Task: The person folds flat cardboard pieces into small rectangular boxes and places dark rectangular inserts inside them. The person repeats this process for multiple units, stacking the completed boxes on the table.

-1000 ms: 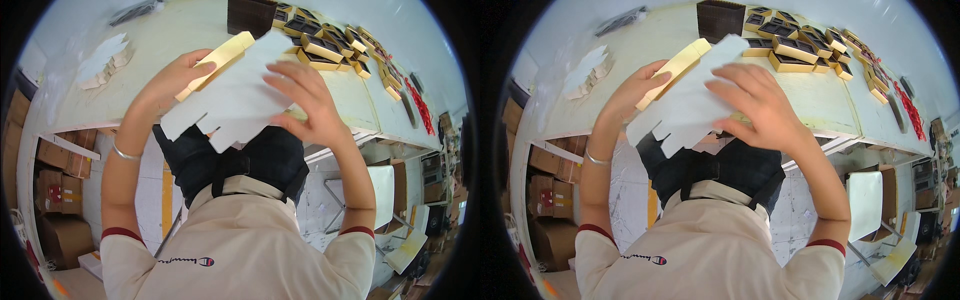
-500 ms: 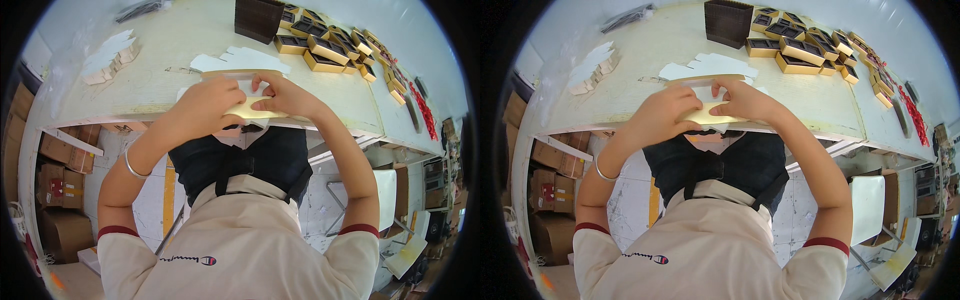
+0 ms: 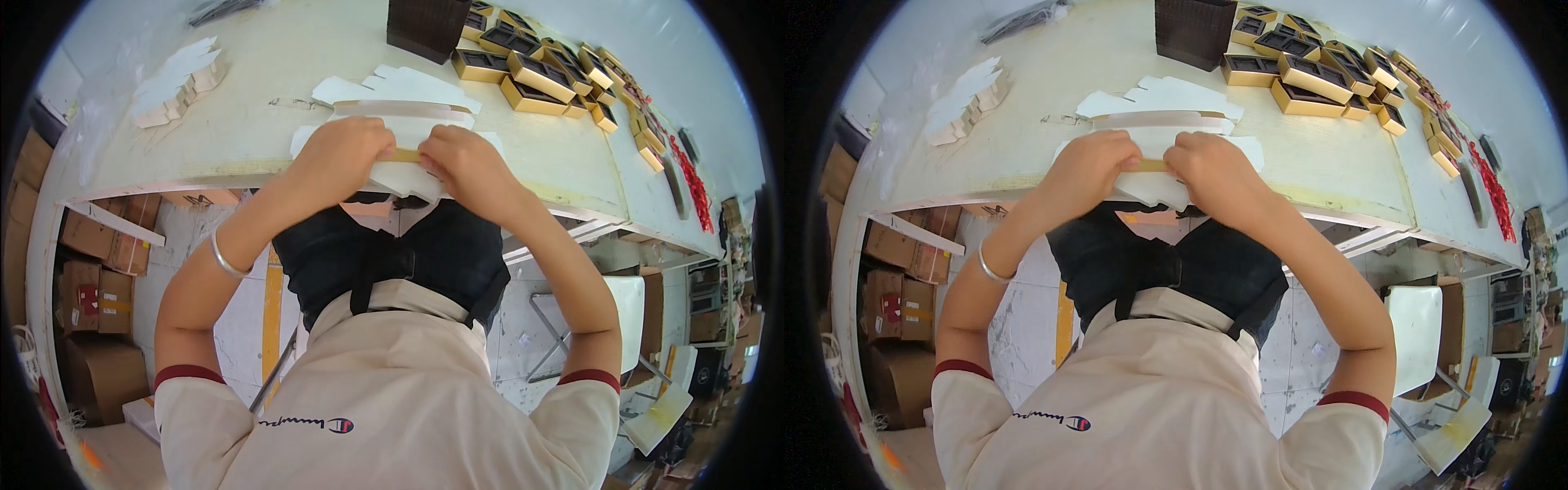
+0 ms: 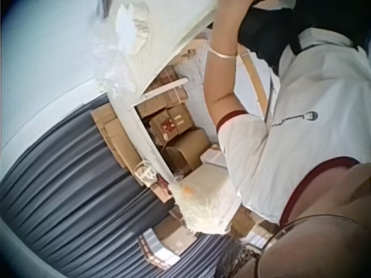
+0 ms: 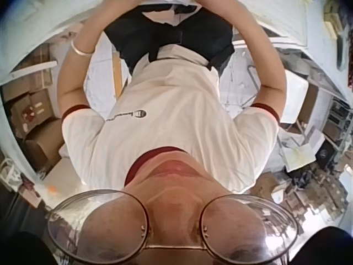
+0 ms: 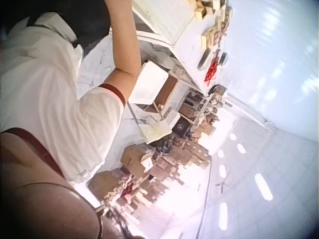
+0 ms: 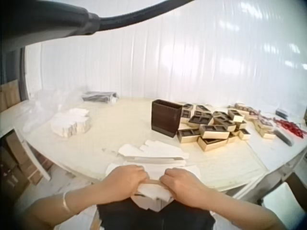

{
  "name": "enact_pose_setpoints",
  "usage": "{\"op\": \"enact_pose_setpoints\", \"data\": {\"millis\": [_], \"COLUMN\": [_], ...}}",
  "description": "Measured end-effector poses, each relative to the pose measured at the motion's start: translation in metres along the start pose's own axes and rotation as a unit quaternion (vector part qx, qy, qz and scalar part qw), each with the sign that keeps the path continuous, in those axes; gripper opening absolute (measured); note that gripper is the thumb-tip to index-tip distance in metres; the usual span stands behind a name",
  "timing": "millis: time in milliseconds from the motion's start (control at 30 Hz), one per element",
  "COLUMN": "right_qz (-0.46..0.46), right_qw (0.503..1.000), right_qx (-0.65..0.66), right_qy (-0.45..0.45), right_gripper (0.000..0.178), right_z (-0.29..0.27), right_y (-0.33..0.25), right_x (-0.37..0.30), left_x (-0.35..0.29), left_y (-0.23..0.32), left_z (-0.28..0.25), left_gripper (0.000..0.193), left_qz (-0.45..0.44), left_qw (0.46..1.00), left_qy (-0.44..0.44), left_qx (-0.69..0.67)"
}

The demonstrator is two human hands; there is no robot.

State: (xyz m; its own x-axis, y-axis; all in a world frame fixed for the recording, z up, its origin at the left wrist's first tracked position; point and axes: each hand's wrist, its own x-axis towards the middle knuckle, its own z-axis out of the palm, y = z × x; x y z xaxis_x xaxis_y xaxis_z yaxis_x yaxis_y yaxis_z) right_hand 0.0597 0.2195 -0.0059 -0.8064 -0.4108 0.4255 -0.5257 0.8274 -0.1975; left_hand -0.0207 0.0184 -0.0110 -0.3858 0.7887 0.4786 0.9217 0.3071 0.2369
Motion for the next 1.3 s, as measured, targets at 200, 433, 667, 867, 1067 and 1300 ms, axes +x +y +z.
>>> {"op": "enact_pose_setpoints", "data": {"millis": [200,433,667,867,1067,1300], "right_qz": [0.112,-0.076,-0.041,-0.084,-0.098,-0.002], "right_qw": [0.980,0.988,0.979,0.984,0.990,0.987], "right_qx": [0.067,-0.127,-0.190,-0.157,-0.070,0.159], "right_qy": [-0.153,-0.041,-0.061,-0.027,0.071,-0.004], "right_gripper": [0.014,0.017,0.018,0.013,0.027,0.032], "right_z": [-0.011,-0.012,-0.015,-0.062,-0.047,-0.009], "right_y": [0.016,-0.003,-0.044,-0.025,-0.012,0.013], "right_x": [0.029,0.023,0.020,0.010,0.004,-0.016], "left_x": [0.034,0.042,0.036,0.012,0.006,-0.003], "left_y": [0.000,-0.068,-0.028,0.032,0.034,0.011], "left_z": [-0.029,-0.014,-0.030,-0.045,-0.027,-0.003], "left_gripper": [0.021,0.025,0.023,0.026,0.017,0.016], "left_qz": [-0.057,-0.134,-0.113,0.033,-0.008,-0.100], "left_qw": [0.995,0.976,0.984,0.993,0.991,0.985], "left_qy": [-0.066,-0.124,-0.133,0.089,0.126,-0.018], "left_qx": [0.042,-0.118,-0.045,-0.073,-0.050,-0.143]}}
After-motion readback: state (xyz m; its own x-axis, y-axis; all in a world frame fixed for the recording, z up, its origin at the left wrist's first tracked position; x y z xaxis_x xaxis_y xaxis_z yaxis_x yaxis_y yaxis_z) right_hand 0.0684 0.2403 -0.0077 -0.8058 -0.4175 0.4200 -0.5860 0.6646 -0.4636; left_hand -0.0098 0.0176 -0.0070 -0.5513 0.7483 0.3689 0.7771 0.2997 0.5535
